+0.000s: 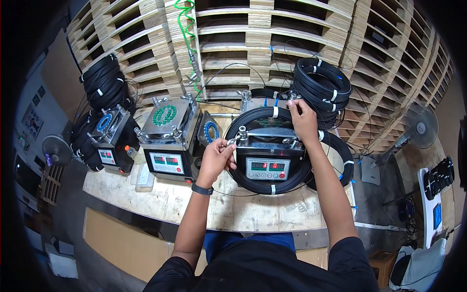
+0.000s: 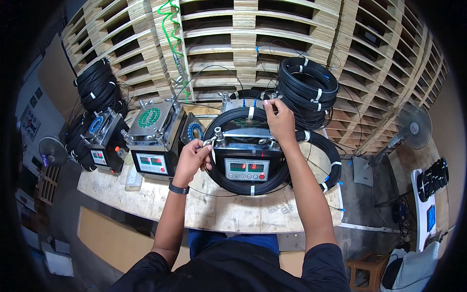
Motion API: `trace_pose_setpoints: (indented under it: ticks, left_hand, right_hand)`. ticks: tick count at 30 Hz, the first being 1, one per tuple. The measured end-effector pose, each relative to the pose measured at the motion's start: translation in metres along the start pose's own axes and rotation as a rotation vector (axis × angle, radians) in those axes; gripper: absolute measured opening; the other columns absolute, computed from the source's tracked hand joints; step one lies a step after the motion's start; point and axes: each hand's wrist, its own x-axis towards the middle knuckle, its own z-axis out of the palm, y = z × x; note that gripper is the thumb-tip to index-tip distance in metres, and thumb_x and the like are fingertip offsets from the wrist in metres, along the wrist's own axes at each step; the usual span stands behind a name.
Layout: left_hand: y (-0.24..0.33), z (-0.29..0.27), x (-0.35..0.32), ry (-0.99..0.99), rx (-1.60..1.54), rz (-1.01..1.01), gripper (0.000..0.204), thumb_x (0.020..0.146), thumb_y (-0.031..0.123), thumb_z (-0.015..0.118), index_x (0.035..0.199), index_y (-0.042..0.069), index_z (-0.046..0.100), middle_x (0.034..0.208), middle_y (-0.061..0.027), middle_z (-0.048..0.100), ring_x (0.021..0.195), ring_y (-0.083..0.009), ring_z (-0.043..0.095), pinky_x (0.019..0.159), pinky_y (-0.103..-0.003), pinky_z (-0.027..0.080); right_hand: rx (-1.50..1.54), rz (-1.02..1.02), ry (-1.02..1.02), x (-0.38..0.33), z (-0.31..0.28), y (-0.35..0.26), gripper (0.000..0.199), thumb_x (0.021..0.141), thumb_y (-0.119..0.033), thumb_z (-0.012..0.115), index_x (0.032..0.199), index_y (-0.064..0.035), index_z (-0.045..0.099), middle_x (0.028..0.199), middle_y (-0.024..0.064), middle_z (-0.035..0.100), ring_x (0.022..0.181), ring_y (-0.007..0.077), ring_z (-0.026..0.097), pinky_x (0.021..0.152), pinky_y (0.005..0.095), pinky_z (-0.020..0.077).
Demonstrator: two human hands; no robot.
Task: Polishing fiber optic cable connectors using a specialized machine in a factory setting.
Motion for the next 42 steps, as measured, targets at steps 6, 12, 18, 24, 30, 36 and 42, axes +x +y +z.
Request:
trace_pose_setpoints:
  ticks: [6, 12, 18, 24, 30, 36, 42]
  left_hand:
    - [0.01, 0.001, -0.004, 0.067, -0.016, -0.089, 0.04, 0.101, 0.039, 0.06, 0.078, 0.005, 0.057, 0.056, -0.0038, 0.059, 0.042, -0.0131, 0.06, 0.036, -0.022, 0.038]
    - [-0.004, 0.008, -0.001, 0.215, 0.229, 0.256, 0.031, 0.095, 0.022, 0.071, 0.078, 0.001, 0.056, 0.061, -0.0045, 0.062, 0.048, -0.0094, 0.06, 0.041, -0.024, 0.041]
    - [0.005, 0.002, -0.002, 0.102, 0.141, 0.04, 0.037, 0.101, 0.033, 0.062, 0.082, 0.002, 0.058, 0.062, -0.0032, 0.06, 0.046, -0.0084, 0.055, 0.042, -0.023, 0.041]
    - [-0.006, 0.006, -0.002, 0.211, 0.317, 0.304, 0.026, 0.098, 0.023, 0.067, 0.084, 0.002, 0.059, 0.066, -0.0039, 0.062, 0.05, -0.0086, 0.057, 0.047, -0.023, 0.043]
    - [0.007, -0.002, -0.002, 0.119, 0.128, 0.087, 0.024, 0.097, 0.021, 0.068, 0.086, 0.002, 0.061, 0.066, -0.0031, 0.062, 0.052, -0.0071, 0.055, 0.048, -0.023, 0.043]
    - [0.009, 0.009, 0.004, 0.342, 0.617, 0.612, 0.023, 0.091, 0.019, 0.073, 0.089, 0.001, 0.059, 0.071, -0.007, 0.055, 0.059, -0.0166, 0.05, 0.056, -0.032, 0.042]
    - [0.004, 0.032, 0.05, 0.435, 0.762, 0.955, 0.044, 0.092, 0.028, 0.07, 0.121, -0.001, 0.056, 0.115, -0.0199, 0.057, 0.108, -0.0387, 0.052, 0.096, -0.045, 0.041]
  right_hand:
    - [0.003, 0.005, 0.002, 0.0, -0.001, -0.002, 0.027, 0.096, -0.026, 0.065, 0.096, 0.0006, 0.069, 0.08, 0.0142, 0.069, 0.07, 0.0224, 0.065, 0.069, 0.0339, 0.0496]
    - [0.005, 0.017, -0.005, -0.001, 0.0, -0.002, 0.026, 0.096, -0.025, 0.065, 0.096, 0.0005, 0.069, 0.08, 0.0136, 0.069, 0.069, 0.0207, 0.064, 0.068, 0.0334, 0.0495]
    - [-0.005, 0.016, -0.004, 0.0, -0.001, -0.003, 0.025, 0.097, -0.025, 0.064, 0.096, -0.0002, 0.069, 0.081, 0.013, 0.07, 0.07, 0.0207, 0.065, 0.068, 0.0335, 0.0498]
    - [0.01, 0.007, 0.004, -0.001, -0.001, -0.001, 0.026, 0.097, -0.026, 0.064, 0.096, -0.0001, 0.069, 0.082, 0.0132, 0.07, 0.07, 0.0215, 0.065, 0.068, 0.0336, 0.0496]
    - [-0.006, 0.034, -0.001, 0.0, 0.0, -0.004, 0.027, 0.097, -0.026, 0.065, 0.096, 0.0003, 0.069, 0.081, 0.013, 0.07, 0.07, 0.0216, 0.065, 0.069, 0.0331, 0.0499]
    - [0.044, 0.055, 0.014, -0.002, -0.003, -0.001, 0.026, 0.097, -0.025, 0.064, 0.096, 0.0004, 0.07, 0.079, 0.0144, 0.069, 0.07, 0.0224, 0.065, 0.069, 0.0326, 0.0499]
    - [-0.48, -0.492, 0.183, -0.016, -0.007, -0.027, 0.011, 0.089, -0.023, 0.07, 0.086, -0.0124, 0.072, 0.081, 0.0058, 0.061, 0.083, 0.0258, 0.057, 0.077, 0.0386, 0.0422]
